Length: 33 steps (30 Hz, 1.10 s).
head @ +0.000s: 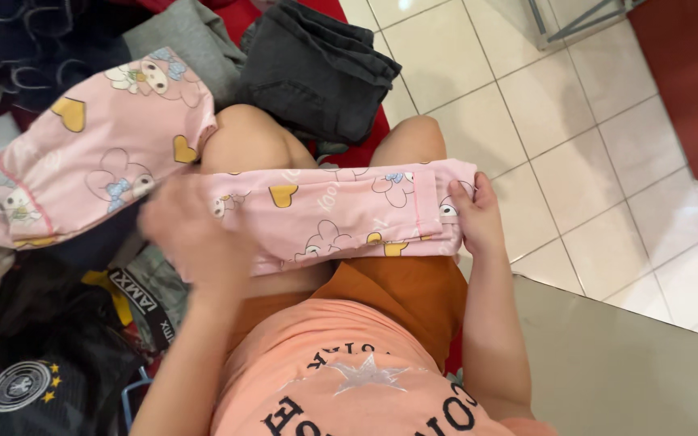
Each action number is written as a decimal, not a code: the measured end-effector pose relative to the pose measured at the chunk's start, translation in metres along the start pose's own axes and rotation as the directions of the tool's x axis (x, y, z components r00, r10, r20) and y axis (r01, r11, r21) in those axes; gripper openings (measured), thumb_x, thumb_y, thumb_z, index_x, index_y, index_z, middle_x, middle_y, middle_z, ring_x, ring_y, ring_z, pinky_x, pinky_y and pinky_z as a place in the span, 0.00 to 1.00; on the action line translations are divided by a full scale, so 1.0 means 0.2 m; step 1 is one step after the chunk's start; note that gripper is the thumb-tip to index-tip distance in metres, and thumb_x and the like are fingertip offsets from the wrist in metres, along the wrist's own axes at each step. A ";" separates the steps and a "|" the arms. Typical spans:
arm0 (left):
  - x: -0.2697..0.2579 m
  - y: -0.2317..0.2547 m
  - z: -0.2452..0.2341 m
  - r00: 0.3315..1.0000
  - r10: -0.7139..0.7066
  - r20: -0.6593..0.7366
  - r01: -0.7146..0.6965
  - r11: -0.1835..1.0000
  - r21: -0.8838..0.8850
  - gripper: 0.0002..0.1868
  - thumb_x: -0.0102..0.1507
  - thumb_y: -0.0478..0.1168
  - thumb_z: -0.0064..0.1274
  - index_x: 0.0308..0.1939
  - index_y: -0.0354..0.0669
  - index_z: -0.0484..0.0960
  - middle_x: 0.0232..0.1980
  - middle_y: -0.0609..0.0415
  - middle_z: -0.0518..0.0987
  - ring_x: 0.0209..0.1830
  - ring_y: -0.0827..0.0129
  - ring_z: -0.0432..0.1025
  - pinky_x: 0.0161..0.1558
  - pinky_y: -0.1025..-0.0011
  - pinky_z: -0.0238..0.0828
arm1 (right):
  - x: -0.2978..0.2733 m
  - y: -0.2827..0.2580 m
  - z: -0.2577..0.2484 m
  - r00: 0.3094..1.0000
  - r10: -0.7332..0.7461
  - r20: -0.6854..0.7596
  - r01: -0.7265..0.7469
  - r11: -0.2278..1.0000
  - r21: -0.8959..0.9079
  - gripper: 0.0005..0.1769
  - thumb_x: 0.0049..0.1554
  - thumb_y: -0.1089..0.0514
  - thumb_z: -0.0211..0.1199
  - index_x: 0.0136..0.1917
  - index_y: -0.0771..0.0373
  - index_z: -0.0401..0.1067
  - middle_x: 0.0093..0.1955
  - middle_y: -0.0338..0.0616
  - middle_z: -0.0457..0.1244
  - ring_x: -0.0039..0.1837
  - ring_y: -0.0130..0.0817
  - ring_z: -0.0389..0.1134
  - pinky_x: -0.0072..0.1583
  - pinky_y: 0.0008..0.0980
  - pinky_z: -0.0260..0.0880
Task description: The person folds a pair of pink patterned pajama pants and a matching top by hand while sitting on the floor.
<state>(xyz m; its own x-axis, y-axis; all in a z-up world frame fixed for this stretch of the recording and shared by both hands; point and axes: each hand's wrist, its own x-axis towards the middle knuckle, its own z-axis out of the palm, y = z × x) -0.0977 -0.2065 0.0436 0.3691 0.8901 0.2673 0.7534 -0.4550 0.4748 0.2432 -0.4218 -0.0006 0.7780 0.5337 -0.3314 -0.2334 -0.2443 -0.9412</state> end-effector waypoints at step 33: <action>0.00 0.19 0.31 0.646 0.217 0.732 0.640 -0.677 -0.364 0.47 0.63 0.71 0.45 0.73 0.38 0.66 0.70 0.42 0.71 0.67 0.50 0.70 0.67 0.50 0.68 | -0.24 0.04 0.77 0.665 0.009 0.747 -0.683 0.414 0.602 0.39 0.70 0.33 0.41 0.80 0.63 0.56 0.78 0.52 0.56 0.76 0.48 0.60 0.74 0.49 0.61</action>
<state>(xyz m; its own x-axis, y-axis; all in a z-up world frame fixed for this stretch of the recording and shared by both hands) -0.0352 -0.2229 0.0096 0.8001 0.4957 -0.3378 -0.4720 0.8678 0.1552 0.1141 -0.3258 -0.0018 0.0789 0.9573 -0.2781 -0.9791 0.0219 -0.2023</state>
